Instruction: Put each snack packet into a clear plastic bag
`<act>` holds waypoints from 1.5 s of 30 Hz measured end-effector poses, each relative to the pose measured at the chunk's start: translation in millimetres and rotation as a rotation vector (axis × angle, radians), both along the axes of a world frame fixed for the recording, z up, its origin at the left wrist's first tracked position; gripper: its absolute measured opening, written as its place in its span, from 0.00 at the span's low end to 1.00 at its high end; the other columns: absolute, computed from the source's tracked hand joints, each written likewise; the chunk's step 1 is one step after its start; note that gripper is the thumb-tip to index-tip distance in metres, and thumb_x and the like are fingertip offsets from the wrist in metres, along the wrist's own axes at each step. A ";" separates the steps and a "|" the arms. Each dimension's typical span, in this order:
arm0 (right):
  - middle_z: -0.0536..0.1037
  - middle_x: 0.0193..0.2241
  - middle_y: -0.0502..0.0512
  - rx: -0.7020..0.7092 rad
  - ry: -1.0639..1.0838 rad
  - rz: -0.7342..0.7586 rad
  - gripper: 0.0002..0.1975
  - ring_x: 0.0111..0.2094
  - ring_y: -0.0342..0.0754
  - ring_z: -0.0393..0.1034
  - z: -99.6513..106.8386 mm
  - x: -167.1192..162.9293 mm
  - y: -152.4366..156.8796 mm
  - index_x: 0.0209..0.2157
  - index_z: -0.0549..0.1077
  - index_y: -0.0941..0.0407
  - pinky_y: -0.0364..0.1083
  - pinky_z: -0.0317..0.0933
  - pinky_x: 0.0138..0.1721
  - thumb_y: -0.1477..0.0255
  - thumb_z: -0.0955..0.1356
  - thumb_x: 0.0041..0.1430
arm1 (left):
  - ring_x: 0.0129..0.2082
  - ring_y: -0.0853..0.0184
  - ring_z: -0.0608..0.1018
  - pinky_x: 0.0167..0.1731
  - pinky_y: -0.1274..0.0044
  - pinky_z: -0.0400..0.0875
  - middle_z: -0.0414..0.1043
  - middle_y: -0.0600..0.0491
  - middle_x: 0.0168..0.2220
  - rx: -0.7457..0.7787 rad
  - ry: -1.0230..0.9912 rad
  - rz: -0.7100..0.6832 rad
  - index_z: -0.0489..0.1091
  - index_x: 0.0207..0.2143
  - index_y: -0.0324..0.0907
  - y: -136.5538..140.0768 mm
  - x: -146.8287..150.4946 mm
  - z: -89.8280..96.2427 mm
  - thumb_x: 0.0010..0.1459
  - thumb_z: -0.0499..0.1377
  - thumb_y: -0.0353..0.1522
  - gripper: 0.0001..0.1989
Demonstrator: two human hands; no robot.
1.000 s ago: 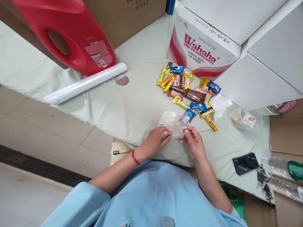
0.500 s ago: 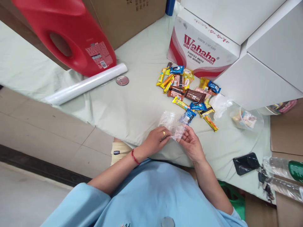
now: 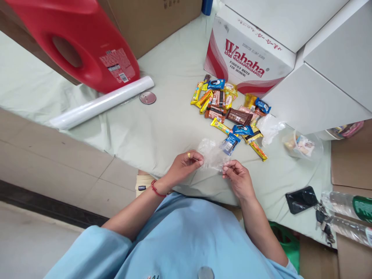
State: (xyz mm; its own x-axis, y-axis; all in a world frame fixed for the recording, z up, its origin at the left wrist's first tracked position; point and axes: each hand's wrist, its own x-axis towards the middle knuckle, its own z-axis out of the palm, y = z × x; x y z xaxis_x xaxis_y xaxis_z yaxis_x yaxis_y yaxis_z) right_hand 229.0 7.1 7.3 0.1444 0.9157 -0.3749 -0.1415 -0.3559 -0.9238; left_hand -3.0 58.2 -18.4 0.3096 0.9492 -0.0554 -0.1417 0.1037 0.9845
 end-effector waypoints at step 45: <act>0.78 0.32 0.50 0.155 -0.427 0.108 0.22 0.29 0.46 0.68 -5.2 -18.7 4.3 0.50 0.74 0.53 0.45 0.64 0.32 0.54 0.73 0.61 | 0.45 0.62 0.81 0.44 0.72 0.74 0.83 0.46 0.45 0.042 0.139 -0.092 0.79 0.35 0.43 -20.9 21.9 34.9 0.66 0.60 0.43 0.15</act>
State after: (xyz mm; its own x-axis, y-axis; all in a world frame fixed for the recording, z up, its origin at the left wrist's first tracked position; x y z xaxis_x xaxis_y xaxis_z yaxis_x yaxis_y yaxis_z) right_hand 210.4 11.4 2.1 0.1564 0.9746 -0.1600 0.2929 -0.2005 -0.9349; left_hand 19.0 37.3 16.5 0.3872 0.9197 -0.0650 0.0047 0.0686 0.9976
